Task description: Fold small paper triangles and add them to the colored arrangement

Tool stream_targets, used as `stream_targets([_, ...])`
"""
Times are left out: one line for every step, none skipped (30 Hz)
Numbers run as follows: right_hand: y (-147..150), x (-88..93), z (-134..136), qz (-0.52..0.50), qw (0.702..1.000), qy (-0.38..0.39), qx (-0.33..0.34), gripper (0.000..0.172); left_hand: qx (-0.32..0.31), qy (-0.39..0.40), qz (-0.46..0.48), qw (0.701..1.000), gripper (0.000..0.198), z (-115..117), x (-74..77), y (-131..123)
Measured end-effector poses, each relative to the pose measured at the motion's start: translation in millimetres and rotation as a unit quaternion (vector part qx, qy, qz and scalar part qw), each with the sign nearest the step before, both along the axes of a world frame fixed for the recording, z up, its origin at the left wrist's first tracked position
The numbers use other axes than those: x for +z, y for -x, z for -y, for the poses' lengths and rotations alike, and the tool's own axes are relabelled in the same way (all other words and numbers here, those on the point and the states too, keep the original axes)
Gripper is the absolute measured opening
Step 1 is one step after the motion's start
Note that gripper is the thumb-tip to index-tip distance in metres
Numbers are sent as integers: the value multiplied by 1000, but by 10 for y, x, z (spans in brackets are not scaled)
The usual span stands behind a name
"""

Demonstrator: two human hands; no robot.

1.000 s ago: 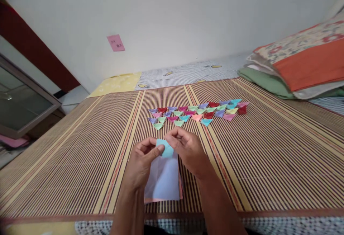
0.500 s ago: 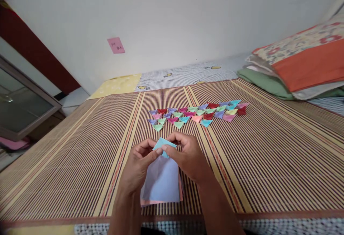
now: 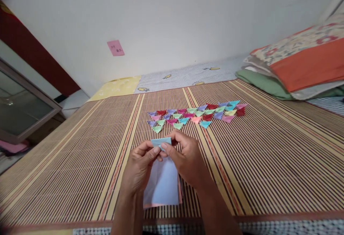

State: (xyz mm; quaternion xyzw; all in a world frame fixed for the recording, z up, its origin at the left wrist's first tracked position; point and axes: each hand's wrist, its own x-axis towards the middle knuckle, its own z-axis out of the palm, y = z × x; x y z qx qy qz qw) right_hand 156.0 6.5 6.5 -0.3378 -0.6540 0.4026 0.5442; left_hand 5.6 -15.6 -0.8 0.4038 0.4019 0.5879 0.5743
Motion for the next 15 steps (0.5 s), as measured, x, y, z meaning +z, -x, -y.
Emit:
stream_targets([5,17,5,9,1000,-10,-6,12,2,-2,2,1000,11,0,0,5])
stream_targets([11,38,10,16,1000,-23,-10,12,9,-3,9,1000,10,1,0,3])
stream_targets([16,60,16,22,999,-38,-13,11,18,-5,21,1000,10,2,-1,-6])
stream_targets([20,81,23,28,998,-56,-17,10,26,-6,36,999,10,3,-2,-19])
stream_targets([24,99,30,33,996,-75,-21,9,31,-7,49,998,11,4,-2,-35])
stream_targets([27,112,37,40,994,-94,-26,10,33,-7,61,998,11,3,-3,-51])
stream_targets([30,117,44,48,992,-112,-32,10,34,-7,71,997,12,2,-4,-66])
stream_targets([35,115,51,57,989,-130,-39,11,36,-8,77,996,12,0,-4,-79])
stream_targets([40,106,56,66,986,-147,-49,12,39,-7,81,996,14,-3,-3,-90])
stream_targets([48,91,60,77,981,-166,-62,12,44,-4,83,996,18,-5,1,-97])
stream_targets([57,74,62,91,975,-187,-81,13,48,4,83,995,22,-6,8,-102])
stream_targets([67,55,63,107,966,-212,-103,14,49,17,81,995,26,-3,19,-106])
stream_targets([79,36,63,124,955,-239,-127,15,45,33,78,995,28,3,36,-108])
stream_targets([90,19,62,143,941,-266,-149,17,38,50,77,995,30,13,58,-108])
stream_targets([101,4,62,161,928,-292,-168,19,30,62,84,994,32,25,84,-107])
